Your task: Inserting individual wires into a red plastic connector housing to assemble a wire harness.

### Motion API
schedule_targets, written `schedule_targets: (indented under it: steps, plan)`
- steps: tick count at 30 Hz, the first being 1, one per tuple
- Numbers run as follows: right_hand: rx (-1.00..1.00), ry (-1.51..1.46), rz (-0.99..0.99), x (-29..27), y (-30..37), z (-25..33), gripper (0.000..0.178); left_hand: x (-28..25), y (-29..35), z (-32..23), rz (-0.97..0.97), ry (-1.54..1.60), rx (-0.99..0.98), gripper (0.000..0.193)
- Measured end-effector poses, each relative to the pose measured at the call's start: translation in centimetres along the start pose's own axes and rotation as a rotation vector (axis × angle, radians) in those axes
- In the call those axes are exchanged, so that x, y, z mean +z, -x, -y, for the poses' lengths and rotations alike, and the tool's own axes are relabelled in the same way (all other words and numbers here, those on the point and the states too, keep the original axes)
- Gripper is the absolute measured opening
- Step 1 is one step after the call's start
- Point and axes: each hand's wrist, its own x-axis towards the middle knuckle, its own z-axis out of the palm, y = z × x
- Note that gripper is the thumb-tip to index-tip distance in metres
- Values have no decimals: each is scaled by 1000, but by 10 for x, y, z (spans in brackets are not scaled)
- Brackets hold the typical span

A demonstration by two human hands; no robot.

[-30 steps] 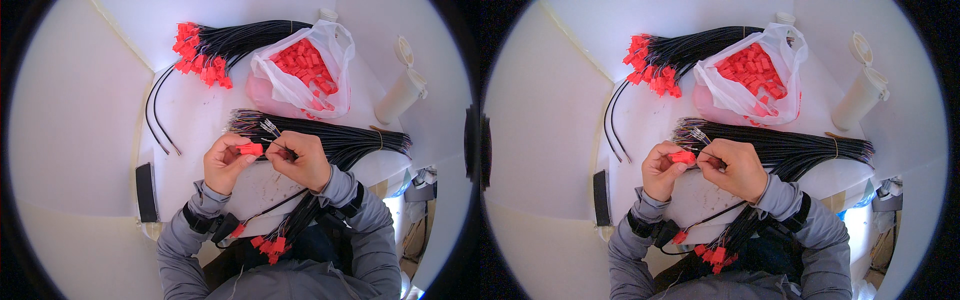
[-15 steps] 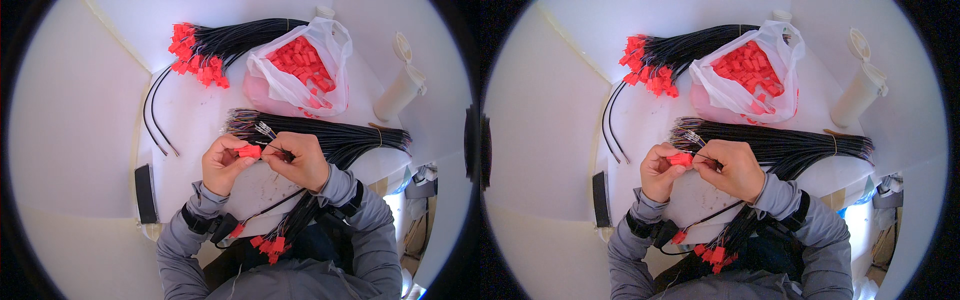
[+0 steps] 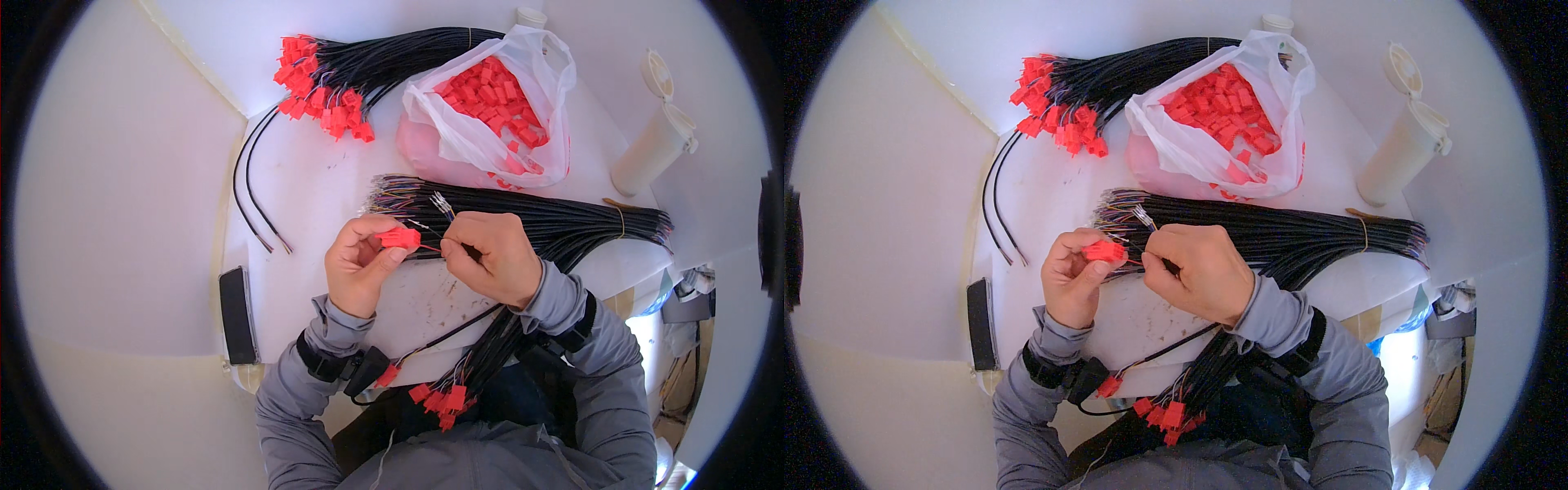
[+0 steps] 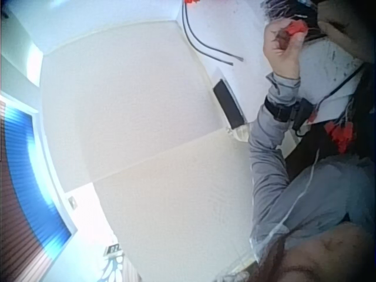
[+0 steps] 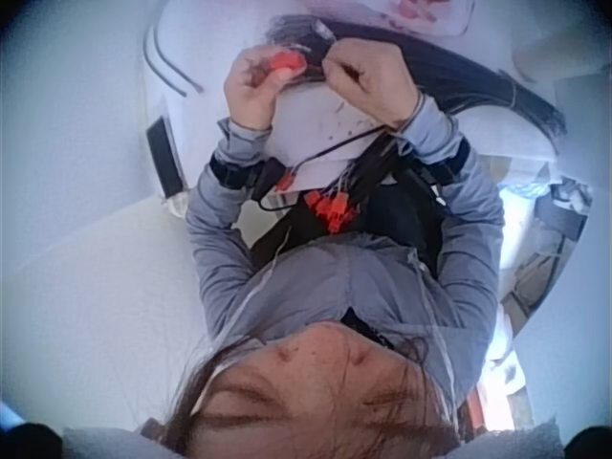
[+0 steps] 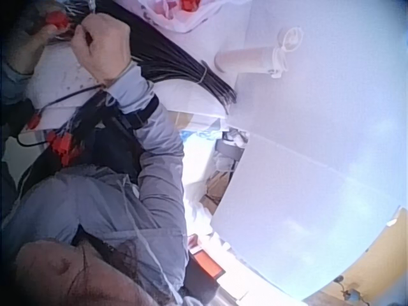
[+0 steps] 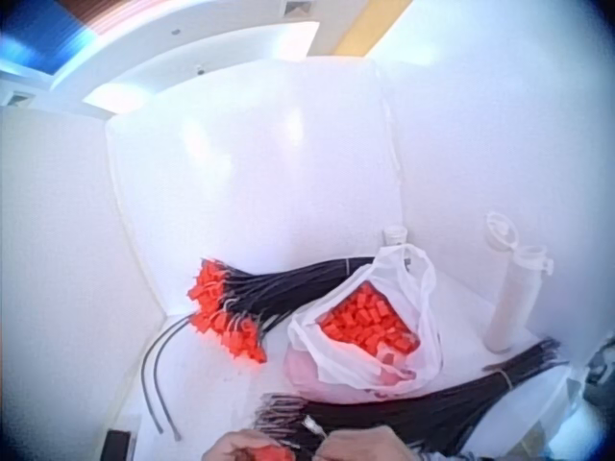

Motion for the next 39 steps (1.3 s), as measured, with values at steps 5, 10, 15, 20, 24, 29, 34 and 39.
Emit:
schedule_targets:
  steps: [5,10,15,20,24,29,34,39]
  plan:
    - [-35,73,116,-7,-3,2,10,0,2,-1,-22,106,-92,27]
    - [-56,94,100,-8,-2,-1,9,-1,2,0,-24,127,-110,29]
    - [-65,95,9,-2,0,-6,8,-2,2,1,11,73,-44,29]
    - [339,-334,-34,7,4,-10,13,0,1,0,153,-39,43,23]
    - [371,-353,-4,5,1,-10,12,1,2,-1,116,-95,10,27]
    - [-67,-18,37,-2,-2,-5,15,-2,1,3,54,55,-31,27]
    - [-90,-22,137,-7,-3,-9,13,0,2,2,46,71,-62,26]
    - [-122,-51,190,-13,-4,-11,13,2,3,2,53,112,-113,27]
